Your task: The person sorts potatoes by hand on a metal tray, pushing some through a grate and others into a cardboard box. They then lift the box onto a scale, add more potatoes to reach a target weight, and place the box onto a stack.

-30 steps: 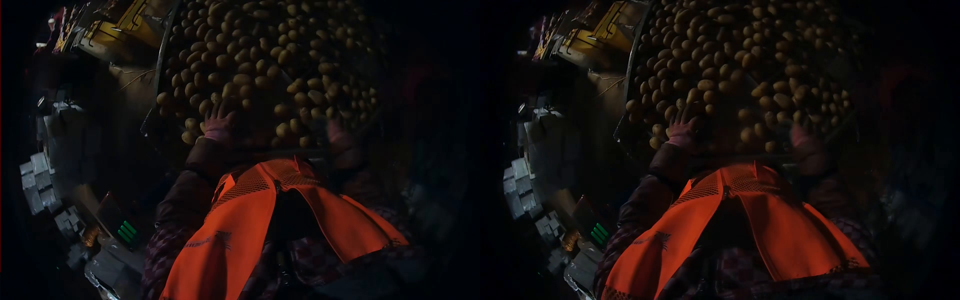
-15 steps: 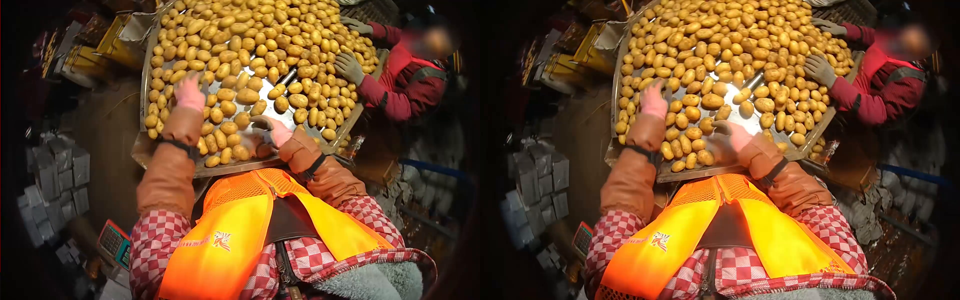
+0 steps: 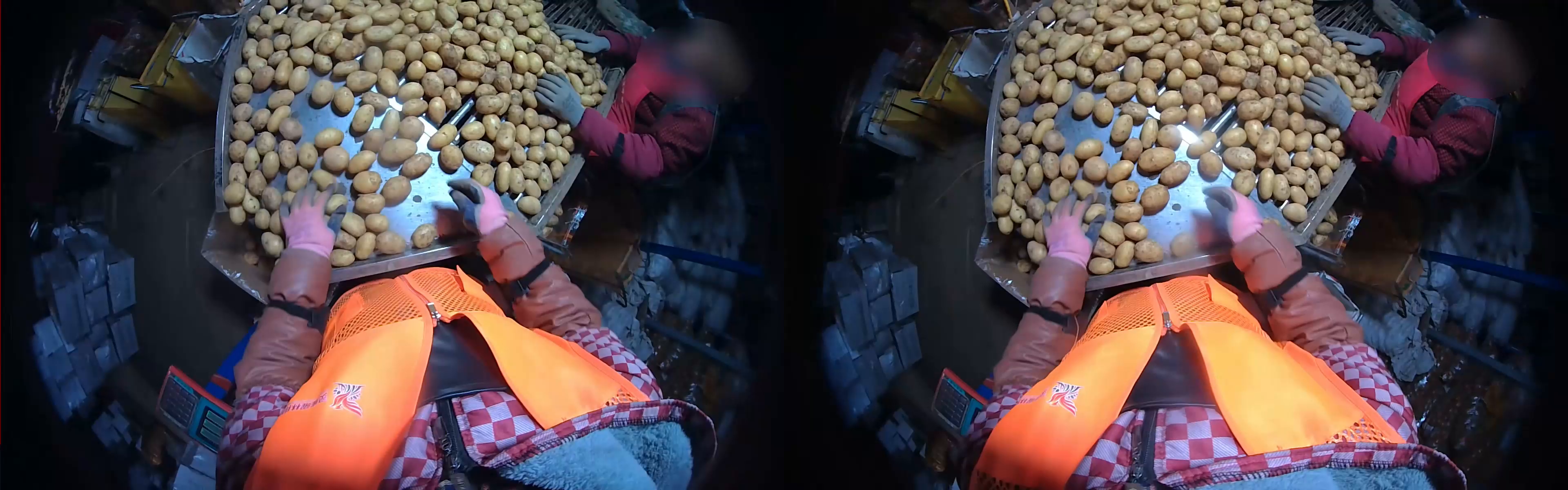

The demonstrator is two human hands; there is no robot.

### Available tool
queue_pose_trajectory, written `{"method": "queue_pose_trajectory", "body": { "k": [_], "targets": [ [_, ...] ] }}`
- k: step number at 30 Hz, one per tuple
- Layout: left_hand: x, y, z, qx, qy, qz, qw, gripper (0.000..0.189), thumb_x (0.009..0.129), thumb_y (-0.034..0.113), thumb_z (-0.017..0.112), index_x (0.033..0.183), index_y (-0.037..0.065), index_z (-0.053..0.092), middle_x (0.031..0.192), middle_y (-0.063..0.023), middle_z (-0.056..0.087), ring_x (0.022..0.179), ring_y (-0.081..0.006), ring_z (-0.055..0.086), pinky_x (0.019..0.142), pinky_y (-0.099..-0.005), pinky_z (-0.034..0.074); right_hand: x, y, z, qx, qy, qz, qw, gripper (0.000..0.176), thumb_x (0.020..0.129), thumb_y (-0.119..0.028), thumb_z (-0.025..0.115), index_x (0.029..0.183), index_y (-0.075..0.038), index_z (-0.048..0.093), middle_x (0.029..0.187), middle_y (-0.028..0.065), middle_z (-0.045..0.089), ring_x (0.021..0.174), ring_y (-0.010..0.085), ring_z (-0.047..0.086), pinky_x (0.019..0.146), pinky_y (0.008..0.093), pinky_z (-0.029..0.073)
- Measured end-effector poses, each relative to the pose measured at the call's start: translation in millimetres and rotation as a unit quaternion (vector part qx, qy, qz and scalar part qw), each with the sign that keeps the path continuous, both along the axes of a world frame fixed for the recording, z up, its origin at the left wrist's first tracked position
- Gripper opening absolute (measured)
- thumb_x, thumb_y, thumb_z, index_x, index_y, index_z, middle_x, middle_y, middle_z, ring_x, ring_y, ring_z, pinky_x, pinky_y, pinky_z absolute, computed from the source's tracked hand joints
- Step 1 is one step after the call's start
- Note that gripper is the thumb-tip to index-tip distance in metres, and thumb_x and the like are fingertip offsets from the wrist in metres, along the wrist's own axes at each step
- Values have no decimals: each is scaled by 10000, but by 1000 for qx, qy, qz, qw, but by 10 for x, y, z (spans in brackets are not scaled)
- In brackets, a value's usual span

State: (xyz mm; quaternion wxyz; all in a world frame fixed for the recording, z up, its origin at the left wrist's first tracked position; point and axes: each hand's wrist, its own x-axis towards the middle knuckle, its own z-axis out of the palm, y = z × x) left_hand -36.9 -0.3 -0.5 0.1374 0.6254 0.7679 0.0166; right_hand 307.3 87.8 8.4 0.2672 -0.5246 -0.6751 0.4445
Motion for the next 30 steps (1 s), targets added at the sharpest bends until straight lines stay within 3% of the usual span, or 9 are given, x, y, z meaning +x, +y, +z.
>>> {"method": "queue_pose_trajectory", "body": {
  "k": [7,10,13,16,17,21,24,27,30],
  "targets": [
    [304,-320,-107,65,47,83,993,628,836,531,658,1392,275,517,1523,-49,377,1430,-285,298,1145,-599,168,-1269,569,58,229,-311,123,914,378,845,-135,603,1222,-167,610,1102,130,630,1004,310,643,826,423,529],
    [439,-382,-64,85,27,11,996,659,833,528,661,1413,258,501,1534,-52,366,1437,-316,280,1142,-613,156,-1537,707,175,135,-402,134,896,426,831,-153,615,1255,-165,586,1192,127,610,1116,300,581,919,404,489],
    [532,-410,7,63,0,-63,996,663,830,512,669,1409,233,508,1533,-64,366,1437,-340,275,1139,-626,148,-1416,837,128,116,-307,155,932,456,824,-155,612,1278,-182,568,1206,146,619,1104,352,597,852,453,523],
    [601,-418,74,68,-2,-106,992,667,816,473,698,1394,191,521,1518,-97,379,1436,-360,279,1148,-614,141,-878,482,326,-179,44,-45,982,367,910,-318,640,1234,-153,588,1010,85,670,862,224,631,780,380,513],
    [598,-421,71,66,-17,-105,992,668,813,470,701,1389,185,523,1516,-103,380,1434,-363,280,1147,-612,149,-628,394,448,-487,233,-263,800,447,915,-499,613,1142,-115,611,937,87,647,746,190,587,688,387,501],
    [547,-426,32,86,-60,-82,991,675,806,469,704,1374,154,519,1506,-119,386,1418,-380,301,1127,-618,199,1176,47,409,-209,111,-329,914,364,901,-340,661,1161,-100,579,980,98,638,798,181,599,712,356,514],
    [795,-301,161,76,-45,-135,987,697,794,508,699,1379,176,514,1473,-119,421,1404,-376,319,1108,-643,209,2028,-56,314,-170,62,-428,885,344,890,-221,696,1175,-88,556,1012,106,631,836,174,609,730,333,524],
    [1018,-40,216,45,-38,-218,974,694,781,557,687,1371,230,522,1448,-112,441,1392,-370,333,1102,-661,205,2306,-96,42,-141,198,-460,854,353,924,-245,640,1223,-86,539,1103,123,611,880,206,611,747,361,525],
    [722,47,-32,76,6,-133,988,666,779,582,675,1340,245,548,1439,-99,453,1352,-335,395,1120,-628,218,2459,31,-198,-158,330,-472,802,444,970,-320,555,1349,-101,478,1234,138,582,950,259,611,773,402,518]
  ]
}}
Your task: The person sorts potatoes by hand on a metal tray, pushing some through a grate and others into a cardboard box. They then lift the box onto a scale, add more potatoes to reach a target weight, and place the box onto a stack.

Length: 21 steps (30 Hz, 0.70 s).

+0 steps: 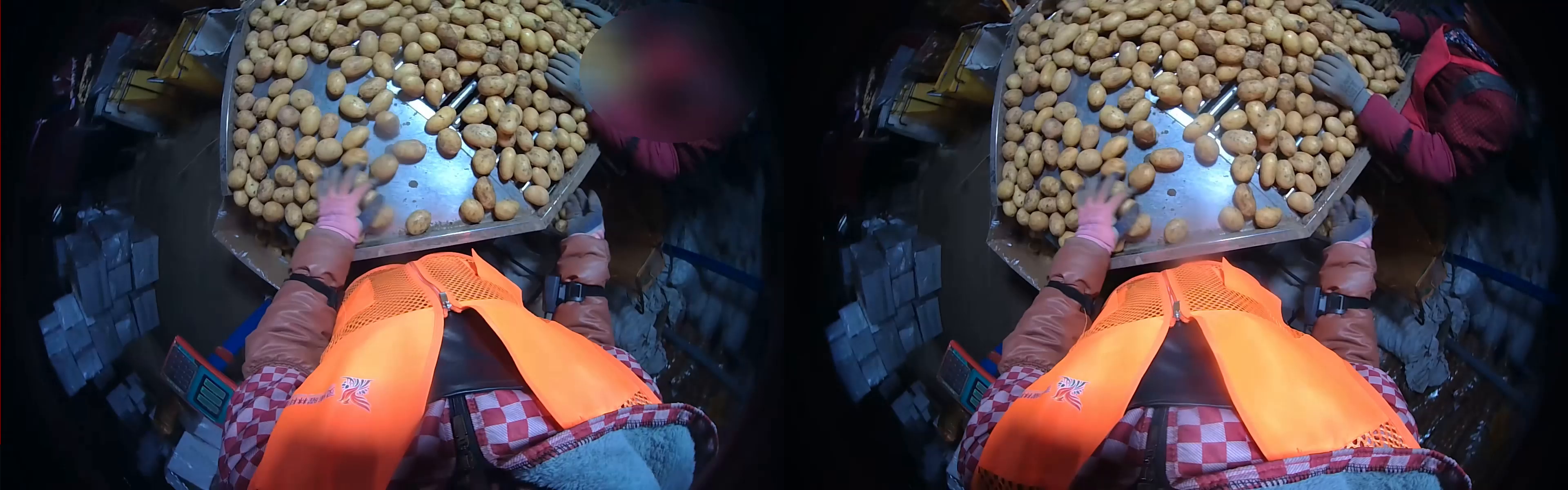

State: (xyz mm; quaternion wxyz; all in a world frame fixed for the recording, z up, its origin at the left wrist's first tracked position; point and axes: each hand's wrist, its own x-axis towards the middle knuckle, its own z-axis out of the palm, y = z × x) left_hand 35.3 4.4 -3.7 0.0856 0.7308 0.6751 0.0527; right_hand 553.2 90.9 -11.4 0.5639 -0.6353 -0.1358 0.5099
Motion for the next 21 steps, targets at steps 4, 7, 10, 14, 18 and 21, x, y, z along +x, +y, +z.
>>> {"method": "queue_pose_trajectory", "body": {
  "k": [4,7,10,14,18,21],
  "targets": [
    [-472,-167,-172,7,-8,152,988,675,795,535,688,1351,180,544,1420,-99,486,1341,-327,422,1131,-591,234,-788,225,354,-5,-31,164,986,523,991,-284,540,1460,-98,400,1243,121,586,969,235,623,758,343,524],
    [-541,-336,-25,-36,49,279,958,648,796,495,691,1370,242,528,1480,-55,420,1383,-288,371,1150,-576,203,-1124,397,318,12,-56,284,957,496,1000,-262,529,1445,-72,420,1132,103,635,847,174,642,650,276,536],
    [-314,-442,-92,11,82,341,936,656,779,375,722,1389,276,500,1527,-34,359,1433,-291,297,1153,-605,166,-1470,575,228,68,-126,393,908,469,979,-237,573,1385,-20,481,1107,100,649,861,151,631,689,266,529],
    [391,-480,185,-88,25,245,965,647,750,204,683,1368,301,515,1537,-42,324,1458,-280,233,1153,-633,112,-1931,883,11,211,-369,501,754,504,902,-259,662,1347,-56,543,1237,154,617,1148,311,577,985,374,463],
    [487,-453,206,-66,-20,241,968,662,802,270,663,1427,326,455,1537,-23,324,1444,-278,237,1140,-637,133,-2458,909,-39,163,-610,514,580,753,802,-509,711,1469,-314,421,1526,169,351,1401,398,317,1122,591,268],
    [478,-376,202,-58,-34,265,962,662,807,286,659,1430,357,446,1546,-15,315,1449,-270,231,1117,-666,150,-3034,668,177,-17,-685,553,474,839,784,-627,683,1504,-410,311,1607,136,209,1467,370,222,1049,789,128]
  ]
}}
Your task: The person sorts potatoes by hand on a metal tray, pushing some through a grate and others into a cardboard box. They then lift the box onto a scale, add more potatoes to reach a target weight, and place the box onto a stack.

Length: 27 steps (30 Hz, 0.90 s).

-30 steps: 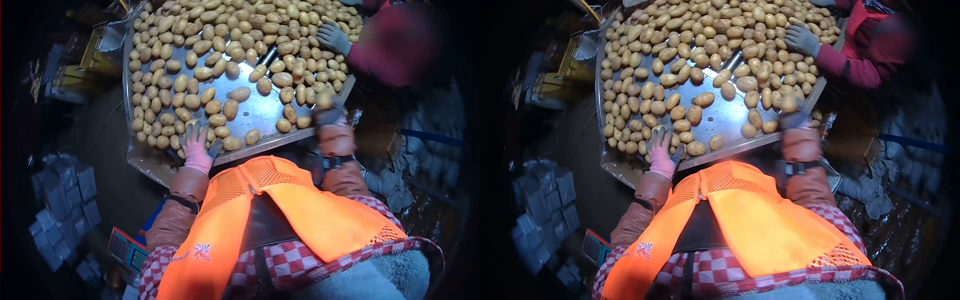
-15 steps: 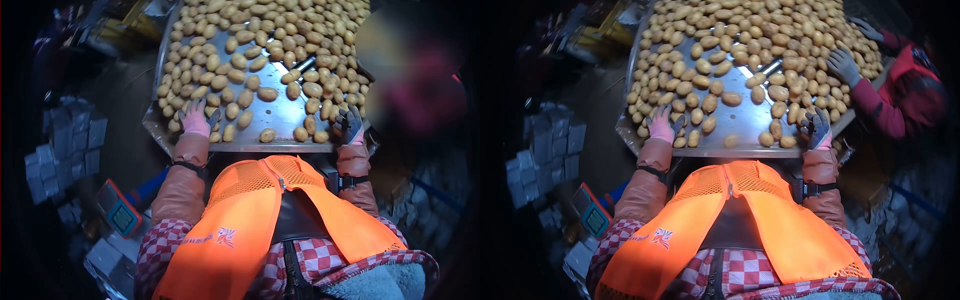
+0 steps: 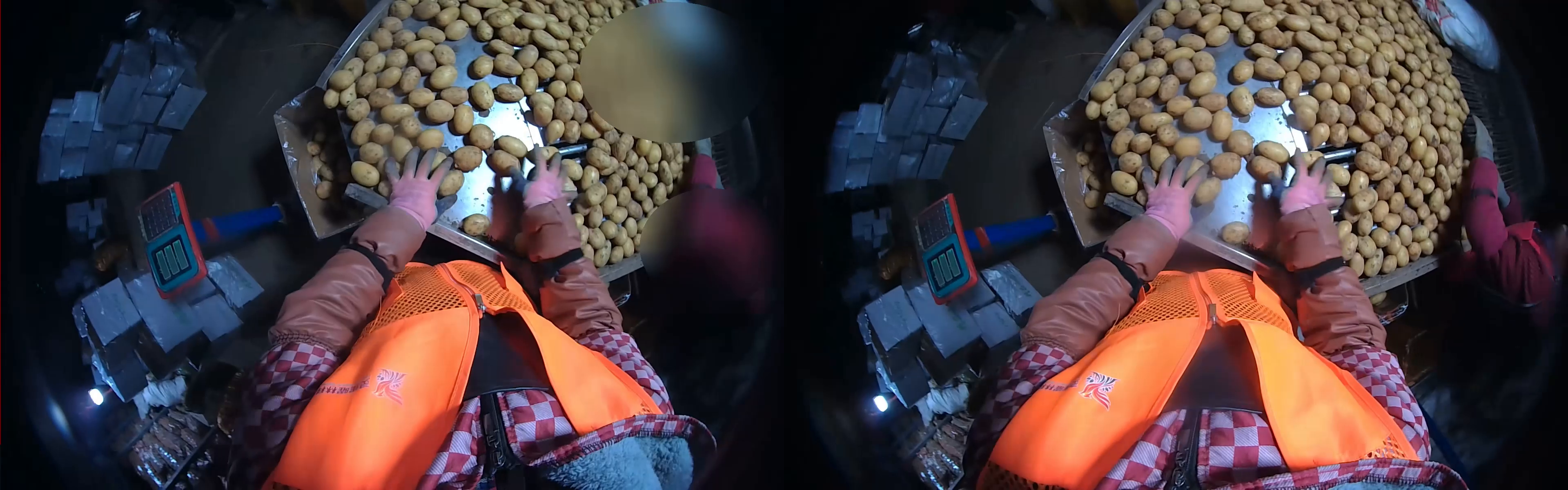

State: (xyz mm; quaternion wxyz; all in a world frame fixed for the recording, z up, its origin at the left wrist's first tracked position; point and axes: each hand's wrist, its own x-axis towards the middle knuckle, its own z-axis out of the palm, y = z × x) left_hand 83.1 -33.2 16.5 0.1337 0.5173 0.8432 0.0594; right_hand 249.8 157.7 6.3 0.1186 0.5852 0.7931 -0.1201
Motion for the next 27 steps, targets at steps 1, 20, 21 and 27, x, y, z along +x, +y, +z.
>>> {"method": "queue_pose_trajectory", "body": {
  "k": [1,20,21,27],
  "targets": [
    [-11,17,-4,15,8,3,1000,657,805,290,662,1423,367,453,1548,-12,313,1449,-268,235,1109,-675,152,-89,-70,-18,6,30,21,999,858,775,-631,689,1507,-406,302,1618,125,177,1479,370,190,1042,804,108],
    [-1843,-1269,-732,274,-140,137,942,319,809,219,743,1117,156,688,1352,-143,538,1192,-343,557,1017,-415,463,-2063,-1318,91,-149,301,223,915,492,801,-266,749,1268,-195,613,1291,151,580,1199,348,545,1017,443,469],
    [-1900,-1484,-630,249,-111,123,954,318,811,207,741,1119,148,688,1310,-147,567,1171,-336,571,1003,-407,473,-2116,-1218,34,-215,342,198,893,461,805,-246,749,1245,-179,631,1231,132,621,1142,319,589,996,422,487],
    [-1918,-2803,-932,180,-171,212,945,302,834,150,684,1136,159,681,1124,-162,653,1061,-338,621,931,-413,496,-2504,113,-152,-158,334,83,926,512,870,-188,706,1356,-152,550,1100,141,678,989,239,659,858,339,541]
  ]
}}
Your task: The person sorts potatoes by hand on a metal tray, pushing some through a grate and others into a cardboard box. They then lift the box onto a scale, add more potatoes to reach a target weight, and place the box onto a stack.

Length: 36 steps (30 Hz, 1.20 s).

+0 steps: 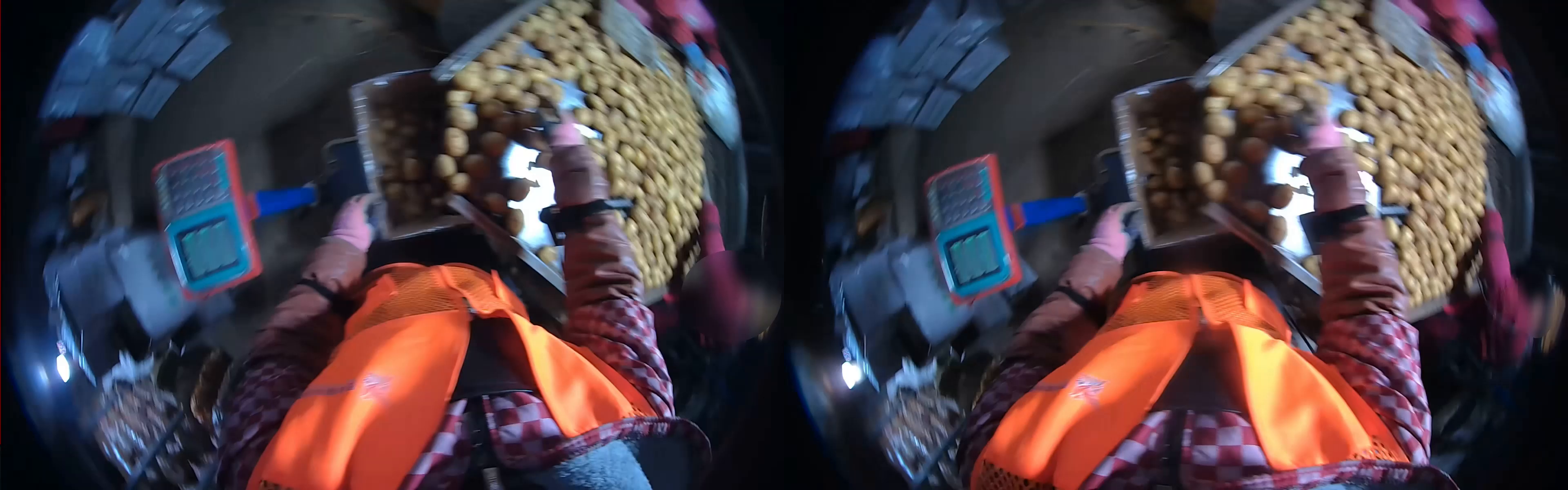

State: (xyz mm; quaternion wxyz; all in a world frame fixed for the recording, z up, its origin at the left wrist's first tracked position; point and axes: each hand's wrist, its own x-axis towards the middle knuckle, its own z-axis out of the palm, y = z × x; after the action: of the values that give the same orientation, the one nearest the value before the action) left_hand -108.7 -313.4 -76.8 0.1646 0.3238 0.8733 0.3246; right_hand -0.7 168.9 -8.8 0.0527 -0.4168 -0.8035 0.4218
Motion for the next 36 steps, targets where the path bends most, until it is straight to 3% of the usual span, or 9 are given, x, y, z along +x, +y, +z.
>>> {"method": "queue_pose_trajectory", "body": {
  "k": [4,9,15,21,22,25,30,34,36],
  "targets": [
    [221,-335,266,-63,-49,111,991,249,878,257,665,1062,93,705,999,-180,698,951,-382,651,843,-452,519,-180,971,-363,118,33,-22,992,568,896,-261,707,1404,-108,504,1400,189,501,1194,294,580,933,378,522],
    [512,-519,339,-89,-72,137,984,262,890,257,662,1077,77,697,1045,-190,690,997,-379,643,866,-435,515,-214,1066,-532,293,-165,360,870,685,828,-542,688,1412,-232,508,1489,187,391,1340,379,433,1094,446,395],
    [752,-427,144,-57,-69,149,985,294,882,183,676,1144,50,671,1097,-198,686,1037,-347,652,915,-400,511,-227,-492,-515,254,-97,114,955,518,701,-325,844,1176,-233,661,1430,187,435,1279,409,455,1098,469,392],
    [653,-255,-206,19,-135,127,982,309,887,43,622,1194,7,631,1028,-131,688,962,-243,661,882,-322,527,37,-1183,15,354,17,229,907,501,758,-390,814,1217,-255,663,1244,146,634,1179,338,570,1014,446,453],
    [645,-268,-410,65,-199,135,969,320,889,-44,577,1203,1,627,1045,-87,666,961,-177,642,880,-273,530,93,-823,-599,-83,-33,156,984,443,831,-394,757,1240,-255,656,1234,149,648,1175,315,581,994,429,463],
    [619,-256,-616,93,-212,201,952,339,882,6,602,1220,12,621,1097,-136,659,1006,-222,634,898,-313,529,600,-760,880,52,-147,80,985,583,848,-519,663,1326,-192,593,1144,159,683,1069,301,642,961,400,484],
    [641,-52,-566,291,-439,373,764,366,869,59,670,1227,-2,621,1104,-160,678,985,-238,654,880,-330,529,1940,95,170,256,-190,76,945,843,757,-343,824,1471,-216,392,1300,217,572,1179,348,586,974,449,490],
    [620,-98,-799,189,-317,312,875,394,854,-38,636,1248,-20,612,1131,-149,669,1004,-198,638,887,-296,525,1386,-360,-191,132,-367,69,918,971,700,-315,872,1503,-218,334,1289,218,553,1158,364,590,970,449,495],
    [584,-113,-876,174,-287,305,891,406,850,-63,626,1253,-19,611,1130,-147,670,1010,-190,636,890,-290,524,1077,-837,391,11,-220,104,970,1024,663,-263,892,1511,-207,320,1284,229,530,1151,385,583,988,456,487]
  ]
}}
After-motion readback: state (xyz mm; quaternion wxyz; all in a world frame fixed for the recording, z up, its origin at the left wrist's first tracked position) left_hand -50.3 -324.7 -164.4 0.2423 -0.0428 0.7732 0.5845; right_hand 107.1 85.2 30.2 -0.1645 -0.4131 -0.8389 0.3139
